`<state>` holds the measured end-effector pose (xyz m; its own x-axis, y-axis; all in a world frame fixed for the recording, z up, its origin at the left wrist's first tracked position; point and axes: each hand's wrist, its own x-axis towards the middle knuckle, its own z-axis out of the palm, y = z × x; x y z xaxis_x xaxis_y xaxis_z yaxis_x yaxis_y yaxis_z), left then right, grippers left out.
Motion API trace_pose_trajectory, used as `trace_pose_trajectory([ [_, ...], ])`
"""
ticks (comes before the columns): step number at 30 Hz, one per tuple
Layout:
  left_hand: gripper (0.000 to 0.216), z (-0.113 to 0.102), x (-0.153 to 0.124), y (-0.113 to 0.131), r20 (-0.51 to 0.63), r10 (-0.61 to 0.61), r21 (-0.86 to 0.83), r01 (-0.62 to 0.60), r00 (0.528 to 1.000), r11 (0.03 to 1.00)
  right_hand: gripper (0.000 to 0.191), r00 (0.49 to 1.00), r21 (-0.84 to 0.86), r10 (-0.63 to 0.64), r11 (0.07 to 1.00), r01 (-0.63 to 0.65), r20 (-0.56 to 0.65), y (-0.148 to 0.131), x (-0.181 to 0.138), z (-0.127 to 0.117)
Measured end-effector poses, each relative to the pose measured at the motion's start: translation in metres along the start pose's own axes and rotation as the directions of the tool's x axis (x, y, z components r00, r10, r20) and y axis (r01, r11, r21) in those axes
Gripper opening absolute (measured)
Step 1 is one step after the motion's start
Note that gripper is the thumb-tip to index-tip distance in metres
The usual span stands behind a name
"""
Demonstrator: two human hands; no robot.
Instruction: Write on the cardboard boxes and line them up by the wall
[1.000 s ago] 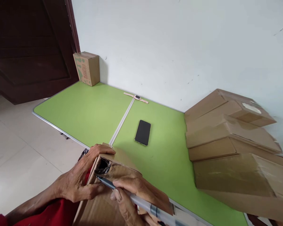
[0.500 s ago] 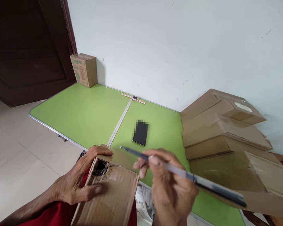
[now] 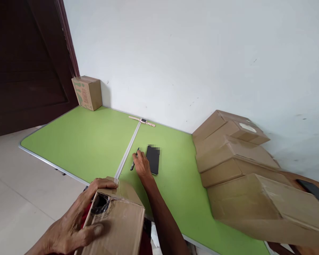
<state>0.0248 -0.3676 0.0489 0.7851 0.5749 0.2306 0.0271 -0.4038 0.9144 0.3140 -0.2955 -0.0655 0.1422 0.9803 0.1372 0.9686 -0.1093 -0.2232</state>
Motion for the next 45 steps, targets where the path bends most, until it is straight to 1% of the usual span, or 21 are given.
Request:
trace_pose_trajectory([
  [4, 0.068, 0.001, 0.001, -0.003, 0.002, 0.012, -0.025, -0.012, 1.000, 1.000, 0.024, 0.997, -0.102, -0.018, 0.994, 0.026, 0.072, 0.003, 0.000, 0.005],
  [8, 0.069, 0.002, -0.001, -0.004, 0.003, 0.016, -0.038, -0.016, 1.000, 0.999, 0.029, 0.997, -0.117, -0.007, 0.993, 0.017, 0.080, -0.003, -0.005, 0.002],
  [10, 0.070, 0.002, -0.003, -0.005, 0.002, 0.006, -0.031, -0.006, 1.000, 0.999, 0.039, 0.998, -0.092, 0.021, 0.996, -0.016, 0.060, -0.006, -0.011, -0.005],
  [12, 0.071, 0.001, -0.006, -0.007, 0.006, -0.004, -0.027, 0.004, 1.000, 1.000, 0.046, 0.993, -0.068, 0.119, 0.991, -0.118, 0.015, -0.006, -0.020, -0.015],
  [13, 0.070, 0.001, -0.008, -0.008, 0.008, -0.016, -0.025, 0.016, 1.000, 1.000, 0.044, 0.978, -0.059, 0.206, 0.977, -0.207, -0.013, -0.005, -0.025, -0.020],
  [14, 0.070, 0.000, -0.010, -0.010, 0.012, -0.033, -0.023, 0.033, 0.999, 0.999, 0.044, 0.949, -0.050, 0.312, 0.948, -0.314, -0.040, -0.004, -0.029, -0.024],
  [16, 0.069, -0.001, -0.012, -0.013, 0.017, -0.068, -0.022, 0.068, 0.998, 0.997, 0.061, 0.851, -0.024, 0.521, 0.852, -0.523, -0.063, -0.002, -0.036, -0.031],
  [18, 0.069, -0.002, -0.014, -0.015, 0.020, -0.094, -0.024, 0.094, 0.995, 0.995, 0.077, 0.757, 0.015, 0.653, 0.757, -0.653, -0.036, 0.000, -0.037, -0.033],
  [20, 0.070, -0.003, -0.016, -0.017, 0.029, -0.109, -0.030, 0.110, 0.994, 0.993, 0.081, 0.707, 0.070, 0.707, 0.705, -0.706, 0.023, 0.001, -0.033, -0.034],
  [23, 0.069, -0.004, -0.020, -0.016, 0.033, -0.175, -0.025, 0.176, 0.984, 0.984, 0.084, 0.661, 0.177, 0.740, 0.639, -0.749, 0.124, 0.009, -0.025, -0.036],
  [25, 0.071, -0.004, -0.024, -0.014, 0.023, -0.255, -0.026, 0.256, 0.967, 0.966, 0.075, 0.630, 0.260, 0.753, 0.579, -0.772, 0.193, 0.019, -0.023, -0.038],
  [27, 0.074, -0.001, -0.026, -0.011, -0.004, -0.335, -0.054, 0.335, 0.942, 0.941, 0.053, 0.616, 0.368, 0.740, 0.512, -0.776, 0.269, 0.030, -0.023, -0.039],
  [29, 0.076, 0.001, -0.027, -0.008, -0.033, -0.385, -0.100, 0.381, 0.922, 0.919, 0.032, 0.625, 0.500, 0.700, 0.426, -0.754, 0.346, 0.040, -0.026, -0.040],
  [31, 0.077, 0.003, -0.026, -0.004, -0.041, -0.403, -0.134, 0.395, 0.914, 0.909, 0.022, 0.647, 0.640, 0.647, 0.307, -0.705, 0.403, 0.047, -0.031, -0.041],
  [33, 0.078, 0.004, -0.024, -0.002, -0.044, -0.414, -0.156, 0.403, 0.909, 0.902, 0.018, 0.683, 0.766, 0.589, 0.162, -0.623, 0.431, 0.048, -0.039, -0.044],
  [36, 0.080, 0.005, -0.022, 0.002, -0.074, -0.435, -0.189, 0.415, 0.897, 0.890, 0.026, 0.757, 0.879, 0.482, -0.061, -0.473, 0.441, 0.040, -0.061, -0.057],
  [38, 0.078, 0.006, -0.021, 0.004, -0.104, -0.438, -0.199, 0.413, 0.893, 0.889, 0.037, 0.800, 0.904, 0.421, -0.176, -0.389, 0.427, 0.027, -0.086, -0.072],
  [40, 0.075, 0.006, -0.018, 0.004, -0.126, -0.418, -0.189, 0.391, 0.900, 0.901, 0.046, 0.827, 0.908, 0.397, -0.295, -0.296, 0.399, 0.009, -0.115, -0.093],
  [41, 0.073, 0.006, -0.017, 0.004, -0.133, -0.400, -0.183, 0.374, 0.907, 0.909, 0.047, 0.834, 0.895, 0.392, -0.374, -0.242, 0.389, -0.002, -0.131, -0.105],
  [43, 0.072, 0.004, -0.014, 0.003, -0.143, -0.363, -0.175, 0.338, 0.921, 0.925, 0.039, 0.840, 0.862, 0.395, -0.483, -0.154, 0.372, -0.025, -0.161, -0.133],
  [45, 0.072, 0.002, -0.011, 0.001, -0.137, -0.342, -0.184, 0.315, 0.930, 0.931, 0.032, 0.868, 0.817, 0.312, -0.553, -0.164, 0.386, -0.046, -0.185, -0.159],
])
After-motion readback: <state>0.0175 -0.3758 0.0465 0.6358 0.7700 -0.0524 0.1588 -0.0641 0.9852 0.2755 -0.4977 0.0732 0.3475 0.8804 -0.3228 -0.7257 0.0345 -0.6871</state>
